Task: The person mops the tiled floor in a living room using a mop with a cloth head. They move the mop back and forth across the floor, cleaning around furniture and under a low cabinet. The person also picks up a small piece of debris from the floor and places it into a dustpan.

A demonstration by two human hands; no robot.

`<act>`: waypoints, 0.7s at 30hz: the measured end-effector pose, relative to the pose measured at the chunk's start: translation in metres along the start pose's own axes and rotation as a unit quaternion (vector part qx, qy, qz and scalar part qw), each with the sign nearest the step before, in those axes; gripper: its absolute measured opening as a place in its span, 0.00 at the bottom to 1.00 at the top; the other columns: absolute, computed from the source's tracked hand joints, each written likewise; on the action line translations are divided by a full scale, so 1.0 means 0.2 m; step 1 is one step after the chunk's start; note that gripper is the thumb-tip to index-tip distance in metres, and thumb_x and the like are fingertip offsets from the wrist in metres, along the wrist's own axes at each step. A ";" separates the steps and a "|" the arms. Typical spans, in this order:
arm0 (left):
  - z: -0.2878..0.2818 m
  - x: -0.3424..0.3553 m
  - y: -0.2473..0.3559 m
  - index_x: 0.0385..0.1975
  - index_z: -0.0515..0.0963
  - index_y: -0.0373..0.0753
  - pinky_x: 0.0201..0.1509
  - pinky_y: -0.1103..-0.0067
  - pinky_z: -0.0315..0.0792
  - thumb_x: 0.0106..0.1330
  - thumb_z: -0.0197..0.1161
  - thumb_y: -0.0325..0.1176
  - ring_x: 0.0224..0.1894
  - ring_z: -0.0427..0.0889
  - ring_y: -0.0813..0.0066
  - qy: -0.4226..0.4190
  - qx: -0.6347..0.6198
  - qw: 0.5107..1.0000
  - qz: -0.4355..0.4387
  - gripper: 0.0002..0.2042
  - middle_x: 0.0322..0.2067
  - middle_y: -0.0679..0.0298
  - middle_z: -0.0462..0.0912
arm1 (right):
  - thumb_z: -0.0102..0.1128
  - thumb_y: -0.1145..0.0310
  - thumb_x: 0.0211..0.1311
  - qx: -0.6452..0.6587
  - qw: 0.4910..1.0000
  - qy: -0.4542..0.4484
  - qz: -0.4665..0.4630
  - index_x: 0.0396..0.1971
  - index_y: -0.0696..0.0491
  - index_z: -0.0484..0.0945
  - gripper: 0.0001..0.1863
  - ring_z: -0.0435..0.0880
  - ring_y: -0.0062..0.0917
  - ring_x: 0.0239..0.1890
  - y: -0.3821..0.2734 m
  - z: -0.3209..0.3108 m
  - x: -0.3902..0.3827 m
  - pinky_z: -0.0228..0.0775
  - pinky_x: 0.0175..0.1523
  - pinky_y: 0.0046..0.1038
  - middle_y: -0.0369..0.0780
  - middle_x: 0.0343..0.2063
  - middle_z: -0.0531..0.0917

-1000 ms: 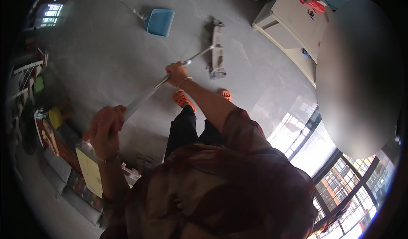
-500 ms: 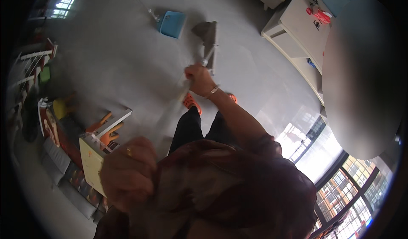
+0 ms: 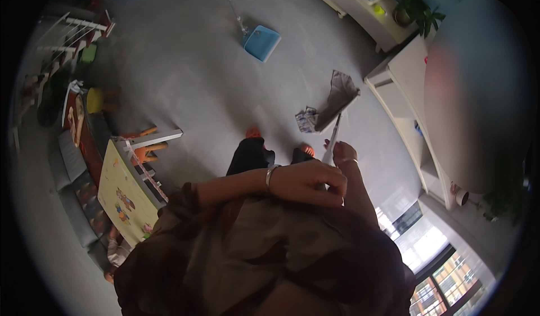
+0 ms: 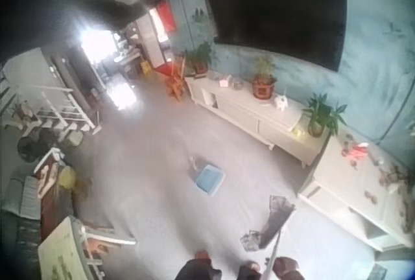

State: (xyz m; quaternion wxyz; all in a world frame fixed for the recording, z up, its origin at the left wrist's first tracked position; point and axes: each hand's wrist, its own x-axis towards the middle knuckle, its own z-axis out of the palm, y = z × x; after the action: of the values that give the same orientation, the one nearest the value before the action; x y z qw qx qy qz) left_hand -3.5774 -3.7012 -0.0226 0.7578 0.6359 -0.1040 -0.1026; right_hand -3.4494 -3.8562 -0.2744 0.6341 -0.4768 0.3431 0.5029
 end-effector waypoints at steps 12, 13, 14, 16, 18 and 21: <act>-1.86 -0.39 -0.45 0.34 0.74 0.39 0.36 0.82 0.68 0.60 0.58 0.43 0.30 0.74 0.78 0.463 0.255 0.848 -0.034 0.13 0.27 0.66 0.75 | 0.38 0.70 0.63 0.200 0.973 -0.099 0.067 0.24 0.60 0.61 0.10 0.62 0.16 0.11 -0.18 0.09 0.17 0.58 0.14 0.15 0.34 0.13 0.63; -2.10 -0.46 -0.42 0.37 0.72 0.40 0.37 0.80 0.69 0.57 0.60 0.42 0.31 0.75 0.75 0.510 0.311 0.801 -0.052 0.15 0.31 0.63 0.75 | 0.39 0.69 0.62 0.236 0.960 -0.117 0.091 0.23 0.59 0.60 0.10 0.62 0.17 0.13 -0.15 0.10 0.15 0.58 0.14 0.14 0.35 0.15 0.63; -2.39 -0.55 -0.46 0.40 0.70 0.39 0.42 0.75 0.69 0.54 0.61 0.40 0.38 0.74 0.69 0.527 0.384 0.757 -0.042 0.17 0.37 0.59 0.74 | 0.42 0.67 0.62 0.292 0.940 -0.100 0.148 0.26 0.62 0.63 0.12 0.63 0.17 0.14 -0.13 0.19 0.07 0.60 0.15 0.14 0.36 0.16 0.65; -2.72 -0.46 -0.39 0.47 0.67 0.39 0.51 0.71 0.66 0.53 0.61 0.38 0.48 0.69 0.62 0.497 0.520 0.675 -0.163 0.22 0.45 0.54 0.70 | 0.45 0.66 0.61 0.261 0.959 -0.020 0.112 0.30 0.62 0.66 0.12 0.63 0.16 0.14 0.01 0.21 -0.06 0.61 0.16 0.13 0.36 0.18 0.67; -2.98 -0.47 -0.38 0.52 0.64 0.39 0.55 0.70 0.63 0.53 0.61 0.39 0.53 0.65 0.59 0.462 0.561 0.662 -0.184 0.26 0.48 0.53 0.68 | 0.44 0.65 0.62 0.220 0.969 0.026 0.112 0.33 0.61 0.66 0.12 0.64 0.15 0.14 0.09 0.39 -0.15 0.60 0.15 0.14 0.35 0.19 0.68; -3.26 -0.36 -0.44 0.57 0.59 0.40 0.58 0.69 0.61 0.55 0.59 0.39 0.57 0.62 0.59 0.373 0.625 0.644 -0.235 0.29 0.52 0.54 0.65 | 0.45 0.66 0.62 0.152 0.982 0.071 0.085 0.36 0.57 0.68 0.10 0.64 0.15 0.15 0.28 0.56 -0.20 0.57 0.14 0.14 0.34 0.20 0.69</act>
State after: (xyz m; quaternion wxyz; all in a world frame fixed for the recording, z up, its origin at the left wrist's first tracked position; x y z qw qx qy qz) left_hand -3.4610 -3.0819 -0.2224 0.1057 0.9460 0.3011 0.0577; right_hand -3.5198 -3.7594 -0.2173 0.6282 -0.3787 0.4991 0.4614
